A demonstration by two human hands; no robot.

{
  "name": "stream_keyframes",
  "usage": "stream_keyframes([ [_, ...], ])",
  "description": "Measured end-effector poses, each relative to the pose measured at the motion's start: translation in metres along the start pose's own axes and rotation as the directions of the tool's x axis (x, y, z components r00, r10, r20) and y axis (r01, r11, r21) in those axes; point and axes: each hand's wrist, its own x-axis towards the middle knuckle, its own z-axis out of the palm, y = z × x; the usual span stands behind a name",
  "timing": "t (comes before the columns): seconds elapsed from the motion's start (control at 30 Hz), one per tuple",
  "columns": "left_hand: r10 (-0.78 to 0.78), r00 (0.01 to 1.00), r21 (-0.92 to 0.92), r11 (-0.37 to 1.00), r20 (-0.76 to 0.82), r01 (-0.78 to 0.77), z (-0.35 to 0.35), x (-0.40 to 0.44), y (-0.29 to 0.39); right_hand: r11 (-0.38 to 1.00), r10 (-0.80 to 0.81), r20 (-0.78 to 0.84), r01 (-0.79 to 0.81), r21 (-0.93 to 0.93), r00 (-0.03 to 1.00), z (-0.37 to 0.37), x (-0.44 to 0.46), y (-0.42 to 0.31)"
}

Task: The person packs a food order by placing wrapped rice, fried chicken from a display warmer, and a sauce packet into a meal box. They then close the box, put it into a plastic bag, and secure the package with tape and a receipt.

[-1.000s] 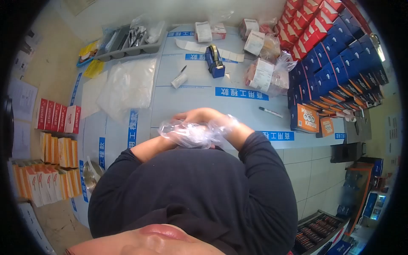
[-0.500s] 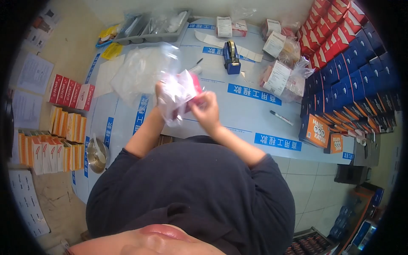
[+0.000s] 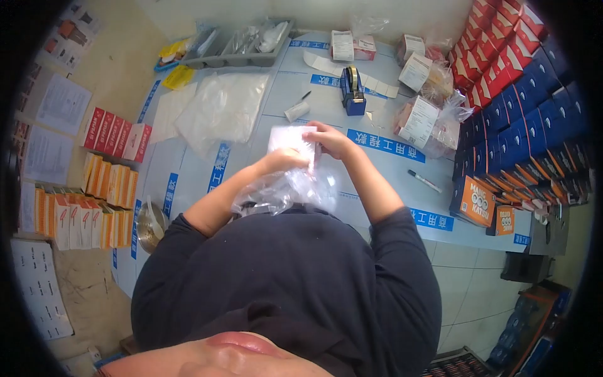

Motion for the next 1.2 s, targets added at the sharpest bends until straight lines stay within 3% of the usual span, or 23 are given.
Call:
stream_keyframes([
  [0.03,0.025,0.996,-0.276,0.96,-0.091,-0.049,-0.004,0.003,-0.028,0.994,-0.064,-0.179,0.047,-0.101,0.982,0.004,-0.008,0.002],
  [0.1,0.524,0.79,0.443,0.819,-0.319,-0.364,-0.023,0.01,-0.085,0.973,-0.223,-0.392,0.181,-0.141,0.893,0.021,-0.016,0.03],
  [0.13,0.518,0.791,0.442,0.823,-0.324,-0.358,-0.019,0.012,-0.103,0.97,-0.207,-0.438,0.127,-0.206,0.875,0.028,-0.013,0.054],
  [0.17,0.149,0.827,0.069,0.989,-0.542,-0.133,-0.015,0.013,-0.117,0.96,-0.2,-0.483,0.072,-0.27,0.853,0.032,-0.009,0.077],
  [0.2,-0.269,0.763,-0.348,0.935,-0.588,0.062,-0.012,0.013,-0.123,0.949,-0.194,-0.509,0.03,-0.313,0.839,0.03,-0.001,0.1],
  [0.23,-0.264,0.76,-0.348,0.936,-0.594,0.053,-0.01,0.012,-0.122,0.934,-0.193,-0.534,-0.012,-0.356,0.823,0.028,0.005,0.115],
  [0.27,-0.063,0.743,-0.051,0.998,-0.666,0.039,-0.006,0.011,-0.121,0.783,-0.302,-0.587,-0.155,-0.602,0.751,0.034,0.005,0.108],
  [0.3,0.145,0.721,0.248,0.968,-0.677,0.038,-0.004,0.009,-0.121,0.775,-0.309,-0.58,-0.153,-0.613,0.754,0.035,0.004,0.099],
  [0.37,0.131,0.757,0.275,0.959,-0.64,0.067,0.0,0.003,-0.124,0.118,-0.633,-0.111,-0.046,-0.992,0.766,0.056,-0.002,0.063],
  [0.4,0.117,0.797,0.31,0.946,-0.592,0.092,0.0,0.002,-0.125,0.08,-0.603,-0.037,0.014,-0.997,0.797,0.058,0.01,0.061],
  [0.43,0.102,0.833,0.348,0.931,-0.543,0.113,0.0,0.001,-0.126,0.071,-0.603,-0.032,0.014,-0.997,0.797,0.064,0.02,0.052],
  [0.5,0.274,0.794,0.457,0.89,-0.542,0.004,-0.002,-0.006,-0.121,0.153,-0.492,0.3,0.42,-0.895,0.817,0.081,0.034,0.018],
  [0.57,0.436,0.732,0.565,0.821,-0.523,-0.086,-0.016,-0.012,-0.101,0.176,-0.34,0.317,0.392,-0.903,0.885,0.106,0.029,-0.053],
  [0.63,0.361,0.586,0.291,0.933,-0.726,-0.213,-0.031,-0.02,-0.074,0.263,-0.404,0.546,0.665,-0.699,0.734,0.11,0.033,-0.107],
  [0.67,0.296,0.706,0.385,0.922,-0.644,-0.036,-0.038,-0.021,-0.098,0.341,-0.419,0.519,0.659,-0.671,0.745,0.103,0.037,-0.13],
  [0.77,0.314,0.754,0.412,0.909,-0.578,-0.064,-0.06,-0.028,-0.13,0.533,-0.671,0.375,0.768,-0.357,0.64,0.065,0.079,-0.208],
  [0.8,0.32,0.746,0.411,0.909,-0.584,-0.068,-0.053,-0.025,-0.161,0.439,-0.68,0.304,0.703,-0.559,0.667,0.053,0.106,-0.233],
  [0.83,-0.06,0.766,-0.338,0.917,-0.639,-0.21,-0.035,-0.02,-0.208,0.337,-0.699,0.228,0.593,-0.732,0.678,0.04,0.137,-0.254],
  [0.9,0.02,0.771,-0.446,0.806,-0.637,-0.389,-0.053,-0.025,-0.178,0.275,-0.555,0.049,0.239,-0.931,0.83,-0.001,0.221,-0.259],
  [1.03,-0.012,0.802,-0.478,0.809,-0.597,-0.343,-0.042,-0.034,-0.169,-0.266,-0.217,0.034,-0.026,-0.964,0.976,-0.09,0.366,-0.206],
  [1.07,-0.019,0.811,-0.489,0.806,-0.585,-0.334,-0.038,-0.034,-0.169,-0.265,-0.223,0.028,-0.033,-0.964,0.974,-0.095,0.383,-0.199],
  [1.13,-0.033,0.822,-0.505,0.802,-0.569,-0.318,-0.036,-0.035,-0.17,-0.494,-0.252,-0.128,-0.241,-0.835,0.959,-0.096,0.413,-0.184],
  [1.2,-0.043,0.829,-0.518,0.799,-0.557,-0.306,-0.038,-0.035,-0.17,-0.438,-0.27,-0.139,-0.25,-0.863,0.953,-0.097,0.436,-0.174],
])
